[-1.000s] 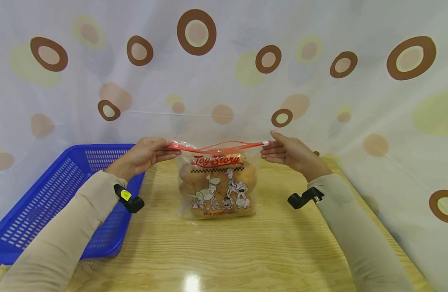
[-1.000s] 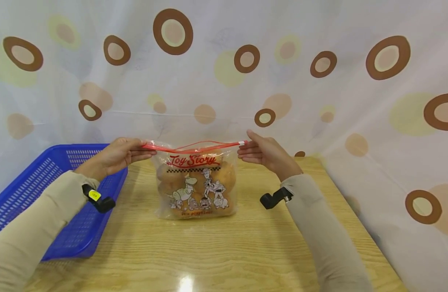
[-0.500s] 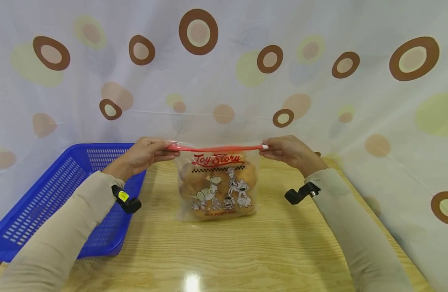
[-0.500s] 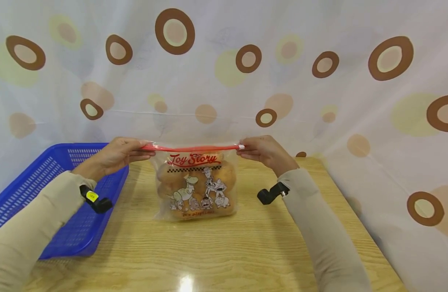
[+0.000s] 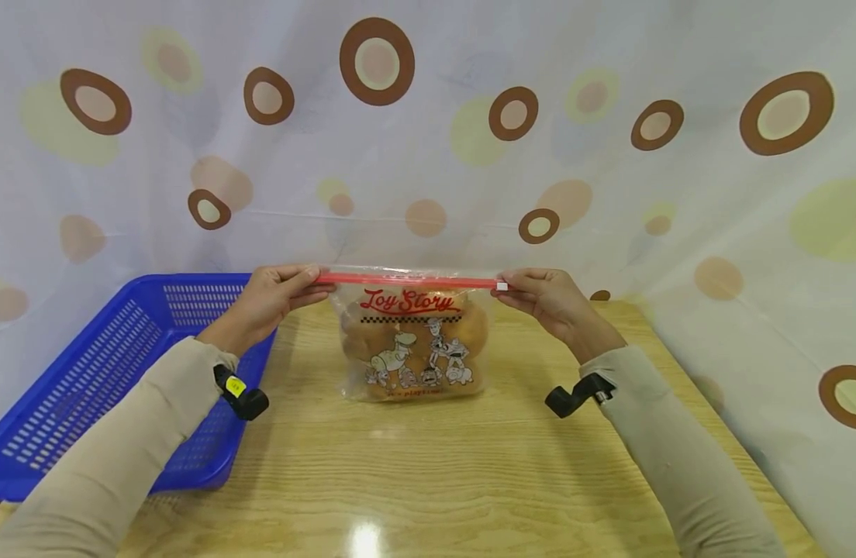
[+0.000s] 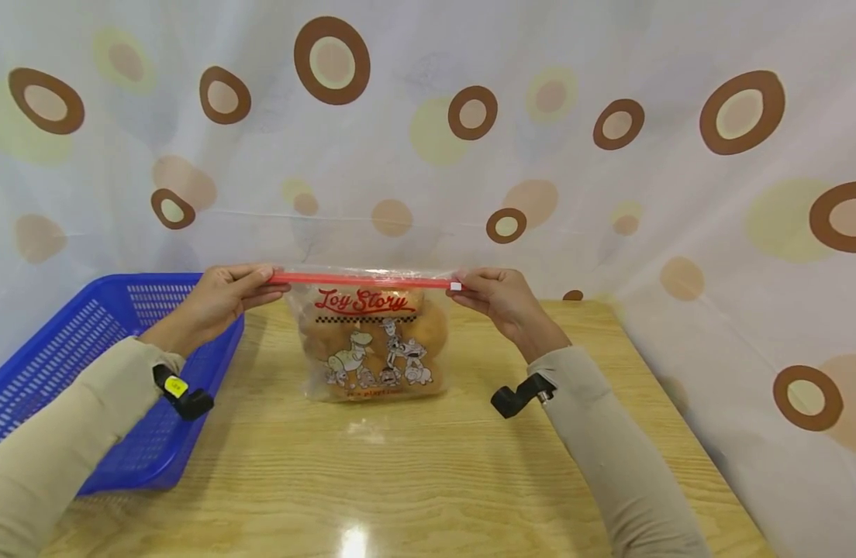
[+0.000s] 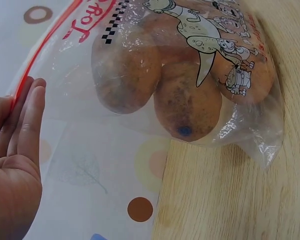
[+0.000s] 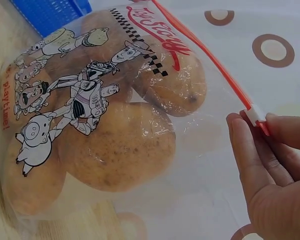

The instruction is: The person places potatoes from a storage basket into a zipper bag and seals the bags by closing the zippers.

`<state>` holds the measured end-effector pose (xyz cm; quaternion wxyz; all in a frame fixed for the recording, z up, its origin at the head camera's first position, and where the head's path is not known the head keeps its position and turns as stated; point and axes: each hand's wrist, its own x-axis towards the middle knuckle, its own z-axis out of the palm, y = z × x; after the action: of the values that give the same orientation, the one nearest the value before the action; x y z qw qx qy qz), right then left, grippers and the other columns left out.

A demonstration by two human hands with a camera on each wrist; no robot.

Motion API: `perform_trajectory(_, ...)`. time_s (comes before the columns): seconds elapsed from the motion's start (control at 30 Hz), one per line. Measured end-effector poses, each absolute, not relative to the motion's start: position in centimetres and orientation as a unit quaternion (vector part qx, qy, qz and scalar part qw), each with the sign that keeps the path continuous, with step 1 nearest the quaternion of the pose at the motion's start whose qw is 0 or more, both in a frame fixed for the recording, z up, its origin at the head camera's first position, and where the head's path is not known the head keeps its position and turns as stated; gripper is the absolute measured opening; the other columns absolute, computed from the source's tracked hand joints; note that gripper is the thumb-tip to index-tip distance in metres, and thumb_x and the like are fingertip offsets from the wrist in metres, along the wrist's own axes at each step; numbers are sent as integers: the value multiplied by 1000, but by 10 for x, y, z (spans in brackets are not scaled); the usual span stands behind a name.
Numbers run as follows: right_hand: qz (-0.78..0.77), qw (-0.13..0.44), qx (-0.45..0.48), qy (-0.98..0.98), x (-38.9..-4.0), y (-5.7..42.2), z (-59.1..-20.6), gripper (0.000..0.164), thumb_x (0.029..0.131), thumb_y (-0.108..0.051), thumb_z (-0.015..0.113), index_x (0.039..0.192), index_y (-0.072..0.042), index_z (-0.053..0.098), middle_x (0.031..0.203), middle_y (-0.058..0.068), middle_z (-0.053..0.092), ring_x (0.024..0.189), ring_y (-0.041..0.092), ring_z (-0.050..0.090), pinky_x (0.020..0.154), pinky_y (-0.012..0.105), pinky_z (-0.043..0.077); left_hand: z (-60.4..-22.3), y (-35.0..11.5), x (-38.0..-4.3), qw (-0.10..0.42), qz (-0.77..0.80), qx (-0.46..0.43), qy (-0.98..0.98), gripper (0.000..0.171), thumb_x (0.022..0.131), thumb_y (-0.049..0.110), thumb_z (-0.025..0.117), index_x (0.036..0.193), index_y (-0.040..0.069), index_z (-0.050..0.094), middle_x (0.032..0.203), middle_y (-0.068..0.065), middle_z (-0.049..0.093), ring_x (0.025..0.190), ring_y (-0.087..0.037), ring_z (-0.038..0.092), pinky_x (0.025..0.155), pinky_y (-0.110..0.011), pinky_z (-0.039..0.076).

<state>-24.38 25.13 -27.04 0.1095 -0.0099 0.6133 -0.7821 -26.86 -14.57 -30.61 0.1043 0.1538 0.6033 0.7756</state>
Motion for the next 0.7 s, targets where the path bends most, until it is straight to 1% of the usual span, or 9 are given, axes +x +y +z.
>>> perform_trajectory(0.03, -780, 111, -12, 615, -244, 252, -270, 23, 95, -1, 57, 84, -9, 76, 89, 7, 70, 81, 18, 71, 80, 26, 56, -307, -145, -269, 101, 775, 153, 605, 21, 97, 10, 55, 110, 7, 71, 97, -3, 73, 91, -13, 70, 85, -26, 54)
perform_trajectory(0.1, -776, 115, -16, 620, -244, 253, -270, 23, 95, -3, 57, 85, -9, 76, 90, 6, 70, 82, 17, 71, 81, 26, 56, -308, -145, -268, 88, 765, 157, 619, 26, 98, 11, 54, 118, 0, 66, 97, -1, 73, 90, -11, 70, 85, -25, 54)
perform_trajectory(0.23, -763, 119, -18, 635, -244, 257, -270, 19, 95, -6, 58, 86, -11, 75, 89, 4, 70, 84, 16, 70, 83, 25, 55, -310, -142, -265, 61, 741, 167, 648, 45, 99, 12, 52, 131, -19, 44, 98, 4, 71, 90, -8, 69, 86, -24, 53)
perform_trajectory(0.33, -756, 118, -20, 644, -243, 258, -268, 16, 93, -8, 61, 86, -11, 75, 89, 4, 69, 84, 15, 70, 84, 25, 55, -311, -142, -263, 53, 739, 168, 650, 49, 99, 12, 53, 132, -22, 40, 98, 5, 70, 89, -8, 69, 86, -24, 54)
perform_trajectory(0.37, -755, 117, -23, 645, -243, 258, -268, 15, 93, -8, 62, 86, -11, 75, 89, 4, 69, 84, 15, 70, 84, 25, 55, -311, -142, -262, 52, 743, 165, 647, 44, 98, 13, 54, 131, -16, 47, 98, 5, 70, 88, -8, 69, 85, -24, 54)
perform_trajectory(0.47, -750, 119, -28, 649, -243, 259, -265, 16, 93, -7, 61, 86, -11, 75, 90, 3, 70, 85, 15, 70, 85, 25, 54, -310, -143, -262, 52, 749, 161, 640, 43, 98, 13, 55, 130, -15, 49, 98, 4, 70, 88, -9, 70, 85, -25, 54)
perform_trajectory(0.57, -752, 126, -21, 647, -242, 260, -262, 18, 93, -4, 60, 87, -11, 75, 90, 2, 71, 86, 15, 70, 86, 25, 54, -310, -142, -262, 50, 752, 156, 638, 32, 97, 14, 56, 123, -5, 60, 97, 3, 71, 87, -10, 70, 84, -25, 54)
perform_trajectory(0.6, -751, 129, -17, 647, -242, 261, -261, 18, 93, -3, 60, 87, -11, 75, 90, 3, 71, 86, 15, 70, 86, 25, 54, -310, -142, -262, 48, 752, 155, 639, 33, 97, 14, 56, 123, -6, 60, 97, 3, 71, 87, -10, 70, 84, -25, 54)
perform_trajectory(0.7, -757, 134, 0, 639, -242, 262, -259, 17, 92, -2, 61, 86, -11, 75, 89, 4, 71, 84, 15, 70, 85, 25, 54, -310, -141, -262, 44, 754, 154, 637, 19, 97, 15, 57, 109, 7, 69, 96, 2, 72, 87, -10, 70, 84, -27, 54)
